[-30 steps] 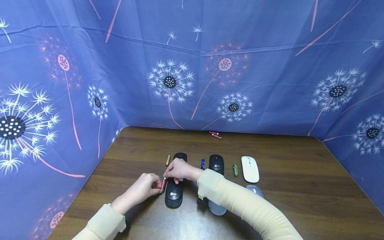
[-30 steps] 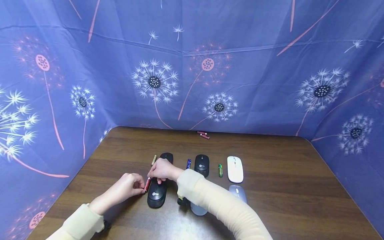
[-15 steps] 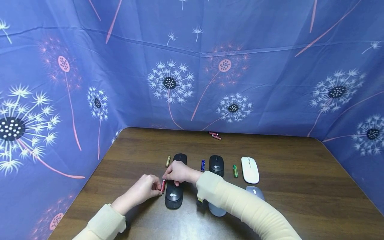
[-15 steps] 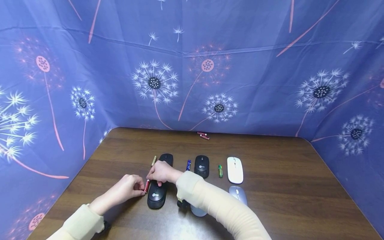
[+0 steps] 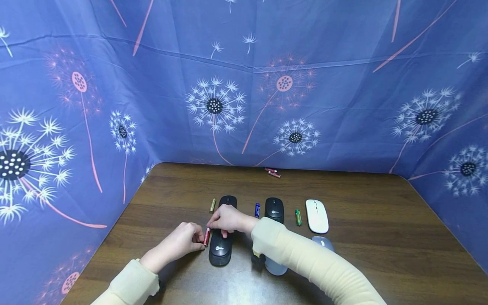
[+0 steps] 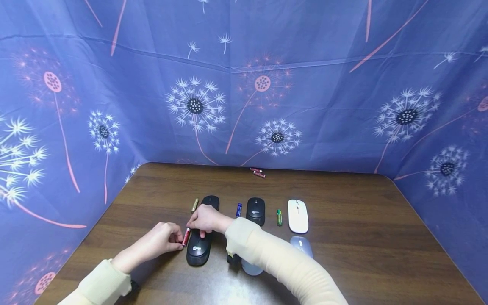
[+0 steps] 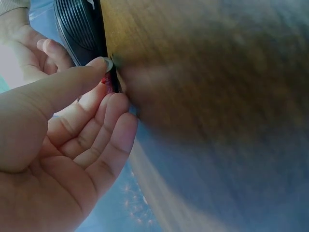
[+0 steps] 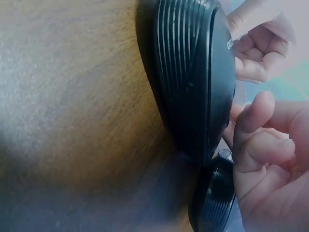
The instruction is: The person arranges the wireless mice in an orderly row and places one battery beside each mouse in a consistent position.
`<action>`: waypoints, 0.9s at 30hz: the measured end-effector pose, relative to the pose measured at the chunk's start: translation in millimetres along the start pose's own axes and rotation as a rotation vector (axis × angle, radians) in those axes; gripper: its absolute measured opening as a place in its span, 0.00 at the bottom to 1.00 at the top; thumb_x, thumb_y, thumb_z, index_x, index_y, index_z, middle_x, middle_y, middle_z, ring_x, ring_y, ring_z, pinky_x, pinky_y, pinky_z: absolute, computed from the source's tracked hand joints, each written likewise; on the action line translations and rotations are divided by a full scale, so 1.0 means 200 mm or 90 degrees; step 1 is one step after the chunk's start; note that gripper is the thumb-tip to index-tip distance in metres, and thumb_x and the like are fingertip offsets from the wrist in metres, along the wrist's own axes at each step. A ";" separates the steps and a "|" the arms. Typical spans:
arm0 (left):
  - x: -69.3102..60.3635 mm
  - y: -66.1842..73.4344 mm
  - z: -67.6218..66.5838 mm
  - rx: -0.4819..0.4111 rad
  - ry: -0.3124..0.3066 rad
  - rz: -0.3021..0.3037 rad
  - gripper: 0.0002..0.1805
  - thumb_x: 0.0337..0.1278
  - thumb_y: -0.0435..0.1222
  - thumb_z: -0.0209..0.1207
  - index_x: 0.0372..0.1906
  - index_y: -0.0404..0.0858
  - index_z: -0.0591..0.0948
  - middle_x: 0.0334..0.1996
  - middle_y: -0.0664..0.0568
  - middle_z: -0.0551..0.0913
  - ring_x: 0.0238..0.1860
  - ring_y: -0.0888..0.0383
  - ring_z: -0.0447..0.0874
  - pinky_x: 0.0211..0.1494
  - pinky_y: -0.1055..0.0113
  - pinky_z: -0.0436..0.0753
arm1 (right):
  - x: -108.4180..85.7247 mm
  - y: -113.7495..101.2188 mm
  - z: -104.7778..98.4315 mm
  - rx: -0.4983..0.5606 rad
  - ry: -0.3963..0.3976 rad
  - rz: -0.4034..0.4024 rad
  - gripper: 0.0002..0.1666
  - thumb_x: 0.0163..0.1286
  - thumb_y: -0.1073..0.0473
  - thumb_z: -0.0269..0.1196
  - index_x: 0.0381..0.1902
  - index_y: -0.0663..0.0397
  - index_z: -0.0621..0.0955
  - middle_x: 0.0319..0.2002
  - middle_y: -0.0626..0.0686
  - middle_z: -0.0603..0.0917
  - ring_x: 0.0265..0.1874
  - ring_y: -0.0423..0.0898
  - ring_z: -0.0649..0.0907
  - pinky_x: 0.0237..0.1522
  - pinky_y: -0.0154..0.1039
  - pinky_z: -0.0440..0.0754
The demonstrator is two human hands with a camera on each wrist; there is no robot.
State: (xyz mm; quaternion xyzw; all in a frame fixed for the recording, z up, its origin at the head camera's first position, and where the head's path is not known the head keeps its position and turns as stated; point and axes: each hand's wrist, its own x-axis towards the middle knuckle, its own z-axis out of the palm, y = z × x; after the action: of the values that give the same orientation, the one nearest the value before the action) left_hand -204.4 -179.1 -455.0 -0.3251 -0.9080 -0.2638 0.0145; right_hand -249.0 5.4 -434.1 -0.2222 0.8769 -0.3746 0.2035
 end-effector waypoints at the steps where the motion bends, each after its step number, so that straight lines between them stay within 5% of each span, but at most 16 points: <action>1: 0.00 0.00 0.00 -0.003 -0.002 0.000 0.10 0.35 0.29 0.70 0.19 0.41 0.78 0.17 0.62 0.77 0.19 0.75 0.69 0.22 0.77 0.72 | 0.00 0.00 0.00 0.007 -0.002 0.001 0.08 0.65 0.62 0.62 0.37 0.58 0.87 0.04 0.47 0.71 0.03 0.37 0.70 0.04 0.26 0.58; 8: 0.00 0.00 -0.02 0.011 -0.031 0.001 0.11 0.35 0.30 0.71 0.19 0.41 0.78 0.17 0.61 0.76 0.20 0.74 0.66 0.23 0.77 0.71 | -0.03 -0.01 -0.03 0.053 -0.023 0.012 0.09 0.66 0.63 0.61 0.38 0.59 0.86 0.05 0.48 0.72 0.04 0.39 0.70 0.06 0.27 0.58; 14: 0.01 0.03 -0.07 0.035 -0.070 0.011 0.11 0.37 0.34 0.72 0.20 0.41 0.78 0.17 0.60 0.75 0.21 0.71 0.67 0.24 0.75 0.71 | -0.07 -0.02 -0.10 0.065 -0.047 0.012 0.10 0.67 0.62 0.60 0.43 0.56 0.85 0.23 0.55 0.84 0.06 0.41 0.72 0.07 0.28 0.61; 20: 0.04 0.06 -0.13 0.037 -0.090 0.014 0.11 0.39 0.36 0.71 0.19 0.41 0.78 0.16 0.63 0.74 0.20 0.72 0.66 0.23 0.76 0.71 | -0.12 -0.04 -0.18 0.096 -0.061 -0.009 0.12 0.67 0.63 0.59 0.45 0.59 0.84 0.35 0.61 0.86 0.06 0.39 0.73 0.08 0.29 0.62; 27: 0.12 0.14 -0.18 0.026 -0.096 0.007 0.08 0.44 0.37 0.70 0.26 0.38 0.82 0.21 0.59 0.80 0.23 0.69 0.74 0.27 0.74 0.75 | -0.17 -0.05 -0.31 0.098 -0.071 -0.027 0.12 0.68 0.63 0.56 0.45 0.56 0.83 0.35 0.55 0.86 0.10 0.39 0.77 0.11 0.28 0.70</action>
State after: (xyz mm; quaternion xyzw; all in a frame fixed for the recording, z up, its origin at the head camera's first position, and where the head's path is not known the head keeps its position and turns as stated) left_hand -211.5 -165.4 -405.6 -0.3488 -0.9098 -0.2201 -0.0460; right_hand -251.6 52.7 -379.7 -0.2447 0.8279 -0.4321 0.2608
